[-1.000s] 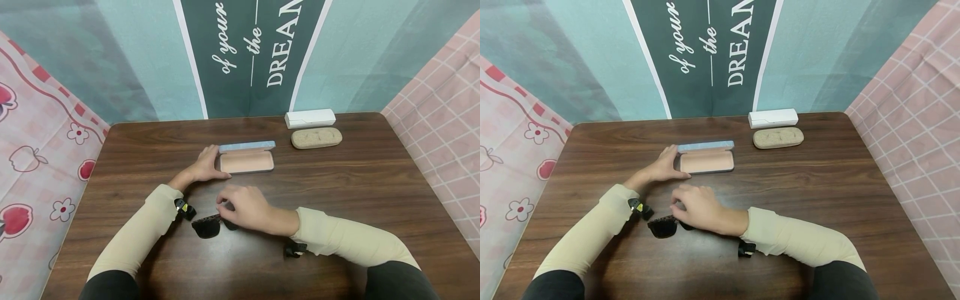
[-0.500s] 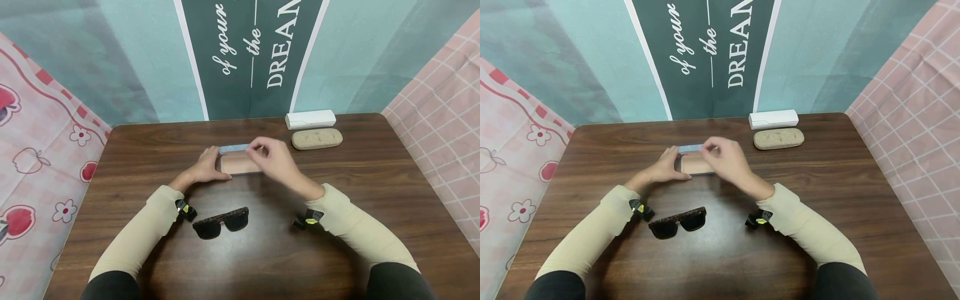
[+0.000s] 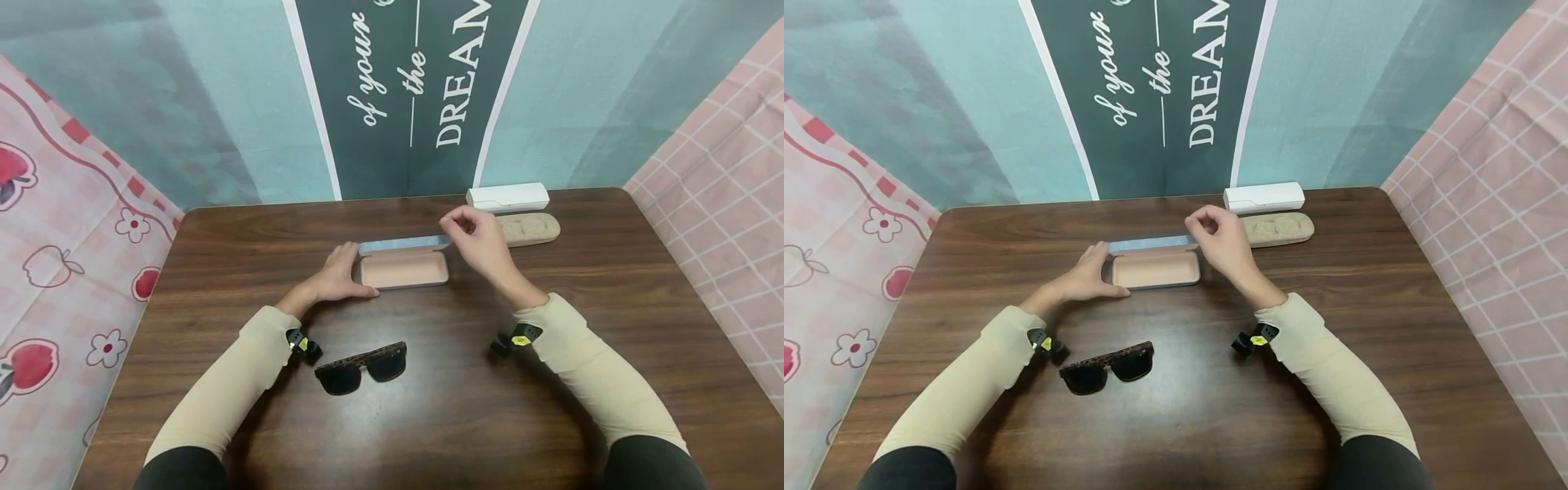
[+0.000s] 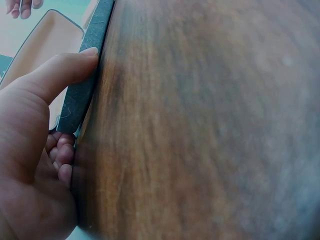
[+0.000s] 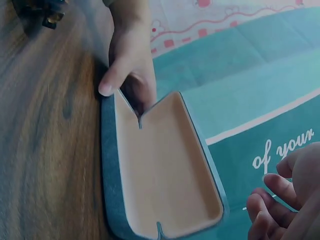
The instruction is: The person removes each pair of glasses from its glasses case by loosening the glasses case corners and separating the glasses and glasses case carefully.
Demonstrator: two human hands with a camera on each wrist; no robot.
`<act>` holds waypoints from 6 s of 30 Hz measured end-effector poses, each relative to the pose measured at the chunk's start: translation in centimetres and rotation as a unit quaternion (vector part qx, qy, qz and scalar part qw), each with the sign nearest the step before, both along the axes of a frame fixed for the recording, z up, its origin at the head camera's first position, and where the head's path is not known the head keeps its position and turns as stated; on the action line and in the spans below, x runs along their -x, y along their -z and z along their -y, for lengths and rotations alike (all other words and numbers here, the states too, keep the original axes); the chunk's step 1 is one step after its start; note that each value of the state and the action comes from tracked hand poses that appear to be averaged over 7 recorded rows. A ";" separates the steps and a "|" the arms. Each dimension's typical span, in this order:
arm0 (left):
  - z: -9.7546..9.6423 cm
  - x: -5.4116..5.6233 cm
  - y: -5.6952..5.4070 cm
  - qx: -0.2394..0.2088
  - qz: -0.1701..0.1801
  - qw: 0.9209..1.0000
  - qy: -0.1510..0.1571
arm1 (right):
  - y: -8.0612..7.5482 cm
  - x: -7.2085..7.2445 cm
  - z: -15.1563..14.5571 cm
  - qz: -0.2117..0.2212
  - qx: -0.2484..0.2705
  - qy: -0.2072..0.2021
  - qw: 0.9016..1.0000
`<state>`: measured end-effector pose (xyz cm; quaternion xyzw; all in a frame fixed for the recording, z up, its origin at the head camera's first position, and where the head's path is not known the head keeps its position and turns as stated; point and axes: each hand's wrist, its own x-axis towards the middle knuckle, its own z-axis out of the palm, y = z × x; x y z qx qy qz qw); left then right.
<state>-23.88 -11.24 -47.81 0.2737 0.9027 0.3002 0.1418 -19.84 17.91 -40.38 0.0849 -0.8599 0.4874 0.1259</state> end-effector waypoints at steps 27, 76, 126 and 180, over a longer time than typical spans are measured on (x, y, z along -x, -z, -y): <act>0.1 -0.2 -0.1 -0.012 0.000 1.000 0.002 | 3.4 1.3 -0.2 0.280 -0.027 -0.056 0.958; 0.1 -0.2 -0.1 -0.029 0.000 1.000 0.001 | 3.3 1.5 -0.9 0.330 0.068 -0.091 0.937; 0.1 -0.2 0.1 -0.025 -0.015 1.000 0.007 | 3.6 1.0 -1.5 0.296 0.001 -0.103 0.950; 0.3 -0.3 0.4 -0.047 -0.026 0.999 0.007 | 5.4 0.0 -1.9 0.116 -0.193 -0.166 0.960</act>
